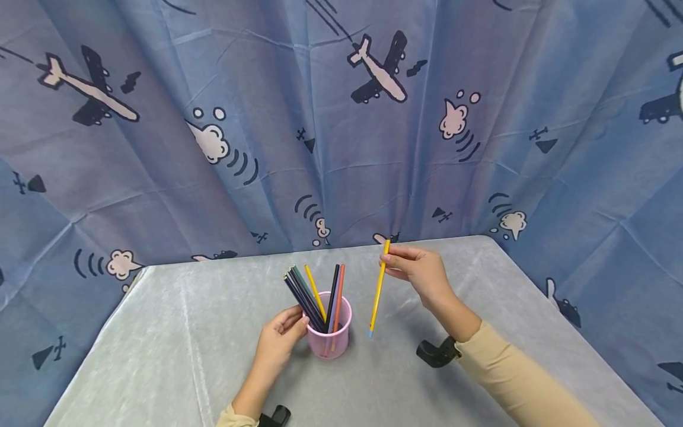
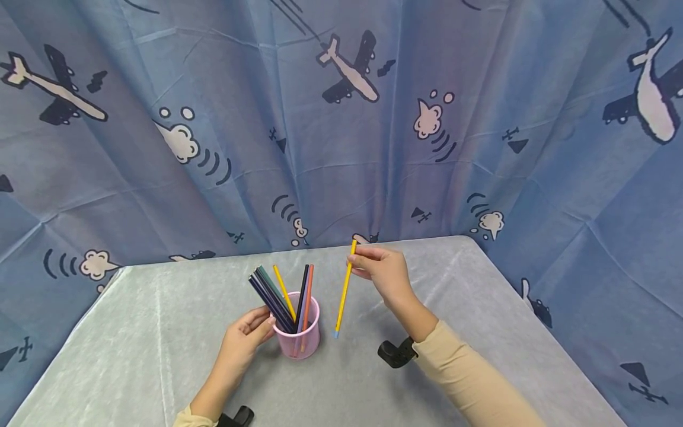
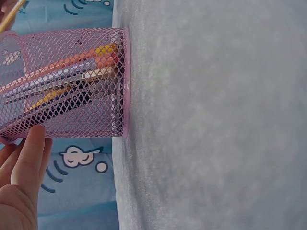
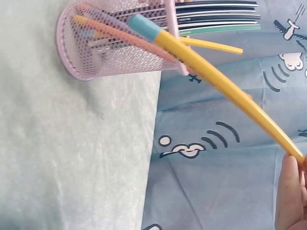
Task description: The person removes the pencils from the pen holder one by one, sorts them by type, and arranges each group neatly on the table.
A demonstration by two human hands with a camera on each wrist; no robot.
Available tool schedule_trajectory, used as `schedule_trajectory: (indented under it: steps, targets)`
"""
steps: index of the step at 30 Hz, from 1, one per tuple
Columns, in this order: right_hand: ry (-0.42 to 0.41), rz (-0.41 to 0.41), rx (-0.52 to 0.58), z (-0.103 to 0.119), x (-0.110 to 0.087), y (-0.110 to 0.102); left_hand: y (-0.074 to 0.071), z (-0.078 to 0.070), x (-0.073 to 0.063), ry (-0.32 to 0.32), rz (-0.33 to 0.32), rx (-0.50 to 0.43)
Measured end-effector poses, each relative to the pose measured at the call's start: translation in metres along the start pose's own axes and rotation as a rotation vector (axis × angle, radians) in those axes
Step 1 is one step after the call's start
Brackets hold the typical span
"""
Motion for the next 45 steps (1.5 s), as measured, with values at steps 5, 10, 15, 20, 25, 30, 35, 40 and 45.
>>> schedule_trajectory:
  steps: [5,10,15,20,25,30,35,40,45]
  targets:
    - [0.036,-0.001,0.014,-0.008,0.004,-0.002,0.0,0.001,0.001,0.002,0.004,0.0]
    - [0.078,-0.011,0.015,-0.015,0.009,-0.002,0.0,0.0,0.0,0.005,0.002,0.006]
    - [0.112,-0.011,0.008,-0.021,0.017,-0.002,-0.001,-0.001,0.0,0.005,-0.001,0.011]
    - [0.123,0.001,0.008,-0.026,0.023,-0.003,-0.001,-0.002,0.002,0.007,-0.006,0.001]
    - [0.139,0.004,-0.023,-0.031,0.027,-0.002,-0.001,-0.002,0.004,0.012,-0.006,-0.006]
    - [0.144,0.021,-0.032,-0.037,0.032,0.0,0.0,-0.002,0.004,0.01,0.003,-0.007]
    - [0.155,0.017,-0.051,-0.041,0.035,0.002,-0.001,-0.001,0.002,0.004,0.0,-0.005]
    - [0.188,0.007,-0.078,-0.048,0.04,0.003,-0.001,0.0,0.002,-0.002,0.001,0.001]
    - [0.202,0.024,-0.074,-0.054,0.044,0.004,0.0,0.001,0.001,-0.004,0.003,0.004]
Point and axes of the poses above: each hand's wrist, its own x-axis towards the middle knuckle, its own y-axis out of the palm, z = x × y, the point moved 7 cm from there along x, towards the middle knuckle, and after that the axes turned 15 degrees about y, right-handed, at the moved point
